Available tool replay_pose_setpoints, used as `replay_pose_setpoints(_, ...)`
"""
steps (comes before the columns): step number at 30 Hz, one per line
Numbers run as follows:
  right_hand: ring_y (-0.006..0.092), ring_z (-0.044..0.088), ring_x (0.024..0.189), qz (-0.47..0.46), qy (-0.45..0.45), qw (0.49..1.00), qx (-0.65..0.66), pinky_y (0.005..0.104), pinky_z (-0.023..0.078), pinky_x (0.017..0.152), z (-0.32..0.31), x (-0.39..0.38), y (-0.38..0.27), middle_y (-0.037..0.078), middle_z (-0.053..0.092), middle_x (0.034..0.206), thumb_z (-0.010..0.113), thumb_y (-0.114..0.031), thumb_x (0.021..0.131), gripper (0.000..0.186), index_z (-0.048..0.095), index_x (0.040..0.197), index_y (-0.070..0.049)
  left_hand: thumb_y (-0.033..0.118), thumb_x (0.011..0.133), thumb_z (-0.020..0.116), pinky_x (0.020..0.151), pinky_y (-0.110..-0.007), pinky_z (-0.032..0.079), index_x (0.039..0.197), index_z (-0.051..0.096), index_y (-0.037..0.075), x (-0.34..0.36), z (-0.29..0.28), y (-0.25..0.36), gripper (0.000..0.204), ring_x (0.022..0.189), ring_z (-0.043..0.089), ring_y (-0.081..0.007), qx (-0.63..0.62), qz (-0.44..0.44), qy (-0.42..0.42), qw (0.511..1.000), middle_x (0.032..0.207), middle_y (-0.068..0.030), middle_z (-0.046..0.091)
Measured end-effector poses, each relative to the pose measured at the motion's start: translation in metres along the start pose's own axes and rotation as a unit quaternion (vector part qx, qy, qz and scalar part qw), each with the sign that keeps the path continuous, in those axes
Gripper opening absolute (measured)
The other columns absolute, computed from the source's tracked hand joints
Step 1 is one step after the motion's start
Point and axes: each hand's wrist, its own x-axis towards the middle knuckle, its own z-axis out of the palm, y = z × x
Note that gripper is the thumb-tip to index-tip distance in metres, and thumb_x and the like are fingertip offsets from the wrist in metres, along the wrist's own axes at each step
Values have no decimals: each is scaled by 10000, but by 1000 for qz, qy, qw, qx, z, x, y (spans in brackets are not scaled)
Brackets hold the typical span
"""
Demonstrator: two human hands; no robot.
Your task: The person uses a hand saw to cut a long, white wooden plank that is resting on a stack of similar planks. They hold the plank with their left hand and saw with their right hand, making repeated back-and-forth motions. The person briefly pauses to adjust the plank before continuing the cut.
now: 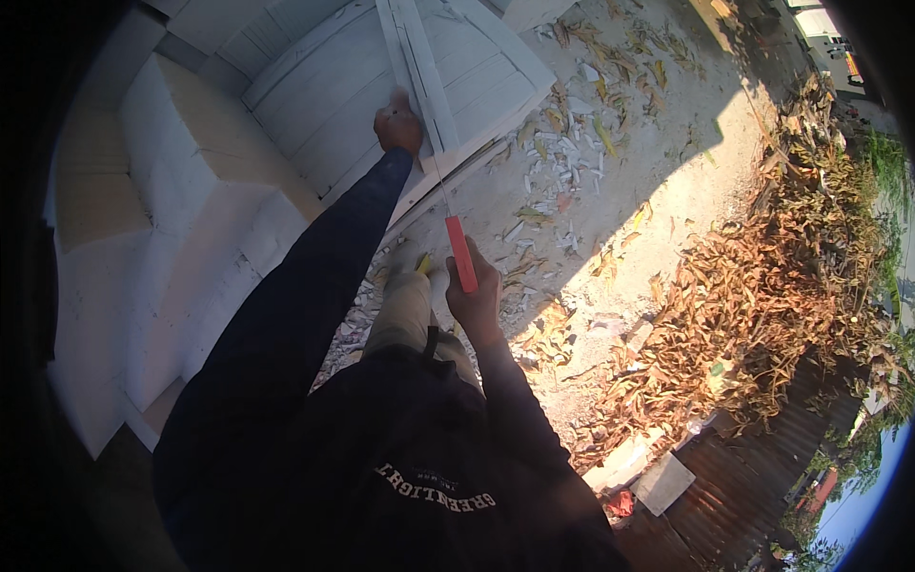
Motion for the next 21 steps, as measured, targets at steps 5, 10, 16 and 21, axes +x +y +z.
replay_pose_setpoints(5, 405, 663, 650, 44, 32, 998, -13, 400, 495, 600, 8, -4, -2, 221, 606, 683, 707, -94, 924, 236, 670, 1121, 32, 447, 1031, 620, 865, -480, 537, 949, 724, -132, 12, 2, -14, 594, 933, 698, -442, -35, -5, -15, 999, 946, -311, 710)
replay_pose_setpoints(10, 161, 471, 600, 145, -93, 982, 80, 351, 433, 582, -35, 13, 10, 78, 539, 627, 772, -163, 909, 263, 635, 838, 50, 392, 1063, 589, 780, -418, 508, 999, 756, -115, 14, 8, -18, 538, 768, 677, -282, -38, 19, 6, 999, 817, -226, 748)
replay_pose_setpoints(16, 105, 439, 638, 154, -116, 977, 95, 341, 415, 586, -38, 11, 9, 22, 516, 652, 789, -198, 913, 328, 593, 789, 34, 493, 1028, 617, 909, -445, 541, 1051, 698, -125, 9, 5, -13, 624, 992, 706, -414, -48, -27, -30, 998, 1011, -308, 726)
replay_pose_setpoints(21, 133, 483, 653, 158, -140, 973, 98, 339, 454, 615, -46, 16, 17, 58, 548, 691, 793, -210, 913, 289, 669, 990, 40, 513, 1031, 597, 913, -454, 538, 1053, 698, -119, 5, 1, -3, 640, 987, 704, -423, -40, -40, -27, 998, 998, -305, 724)
